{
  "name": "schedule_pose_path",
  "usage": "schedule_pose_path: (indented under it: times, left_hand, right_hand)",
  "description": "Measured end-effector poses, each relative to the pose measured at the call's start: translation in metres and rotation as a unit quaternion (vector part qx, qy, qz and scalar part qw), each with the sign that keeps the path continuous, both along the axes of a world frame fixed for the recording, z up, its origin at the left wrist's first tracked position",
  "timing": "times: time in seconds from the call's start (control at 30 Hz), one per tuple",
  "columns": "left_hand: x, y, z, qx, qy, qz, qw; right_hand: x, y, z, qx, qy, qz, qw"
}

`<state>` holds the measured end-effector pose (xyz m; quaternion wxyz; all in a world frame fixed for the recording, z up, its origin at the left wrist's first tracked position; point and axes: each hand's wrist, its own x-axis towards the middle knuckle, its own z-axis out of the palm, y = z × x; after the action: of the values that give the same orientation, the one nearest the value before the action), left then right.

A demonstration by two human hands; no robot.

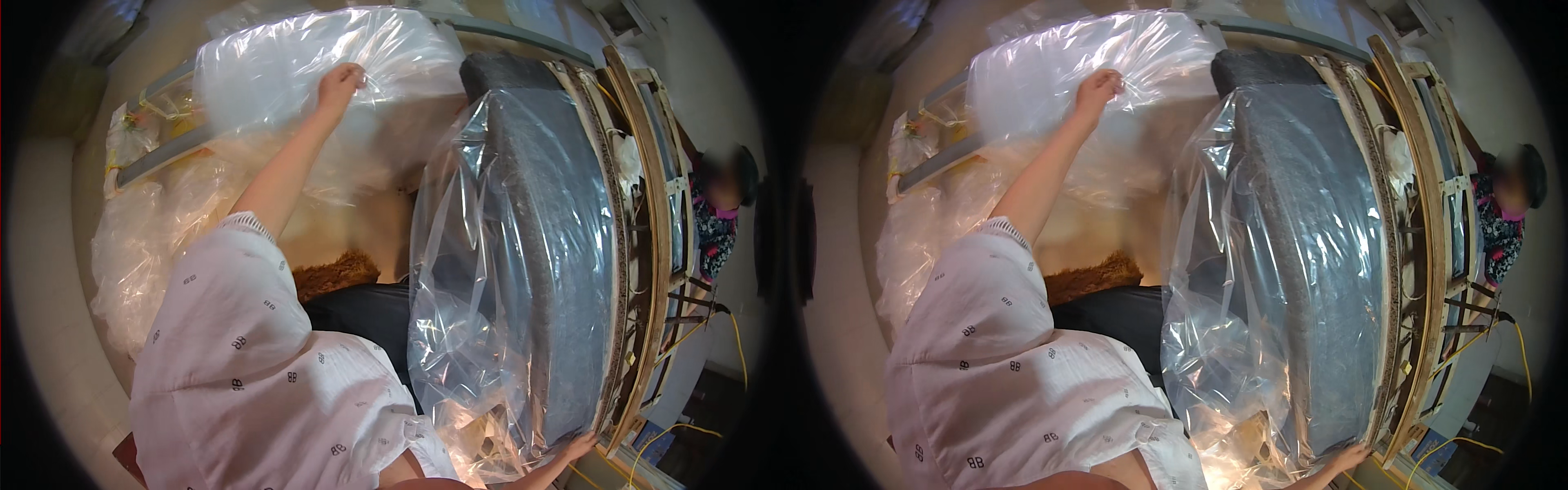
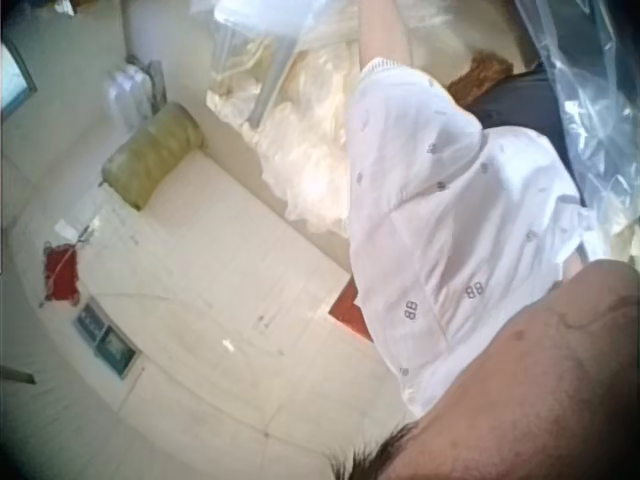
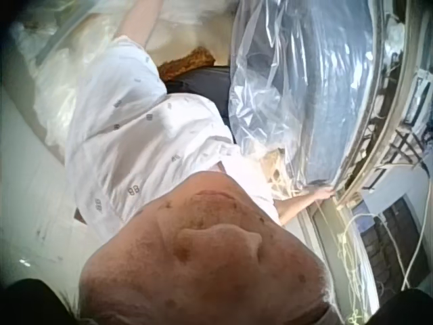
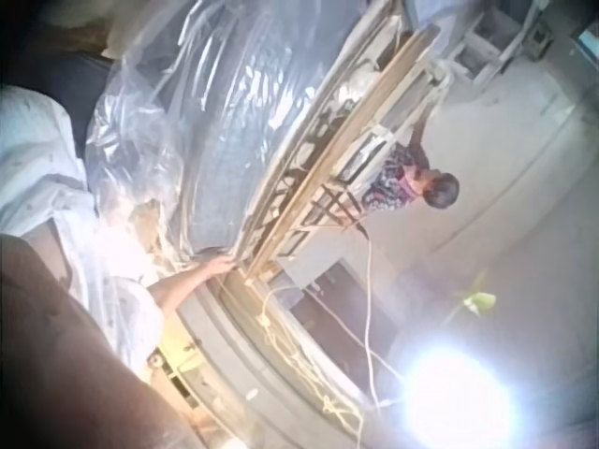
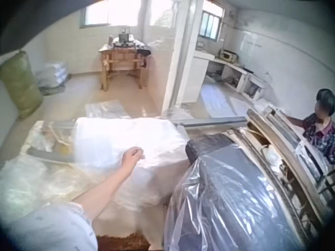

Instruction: Covering large foam or plastic components with protective plastic sheeting inside a manufacturing facility.

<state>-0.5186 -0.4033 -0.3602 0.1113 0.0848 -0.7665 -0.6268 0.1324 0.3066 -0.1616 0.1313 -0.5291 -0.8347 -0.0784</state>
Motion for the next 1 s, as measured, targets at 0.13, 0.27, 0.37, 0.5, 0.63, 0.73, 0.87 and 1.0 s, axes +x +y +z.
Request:
schedule_pose_path:
  times: [0.13,0.27,0.37,0.5,0.63,0.73,0.87,1.0]
  left_hand:
    - [0.043,-0.055,0.047,0.481,-0.01,0.029,0.876]
    - [0.07,-0.104,0.051,0.575,-0.001,0.044,0.817]
    - [0.159,-0.037,0.133,0.209,0.008,0.025,0.978]
    - [0.263,0.007,0.178,0.164,-0.022,-0.363,0.917]
    - [0.344,0.038,0.214,0.244,-0.009,-0.724,0.645]
    - [0.321,0.01,0.263,0.166,-0.064,-0.818,0.547]
    - [0.235,-0.044,0.252,-0.055,0.06,-0.393,0.916]
    - [0.171,-0.074,0.2,-0.323,0.134,-0.231,0.908]
  right_hand:
    - [-0.144,-0.095,0.051,0.018,0.212,0.237,0.948]
    - [-0.285,-0.254,0.079,-0.266,0.295,0.376,0.837]
    - [-0.361,-0.352,0.071,-0.382,0.272,0.476,0.745]
    - [-0.422,-0.483,0.056,-0.666,0.206,0.473,0.539]
    - [-0.461,-0.551,-0.024,-0.588,0.114,0.496,0.629]
    - [-0.468,-0.547,-0.03,-0.733,0.046,0.449,0.51]
    - [-0.437,-0.507,0.043,-0.646,0.141,0.488,0.57]
    - [-0.354,-0.515,0.117,-0.656,-0.045,0.705,0.265]
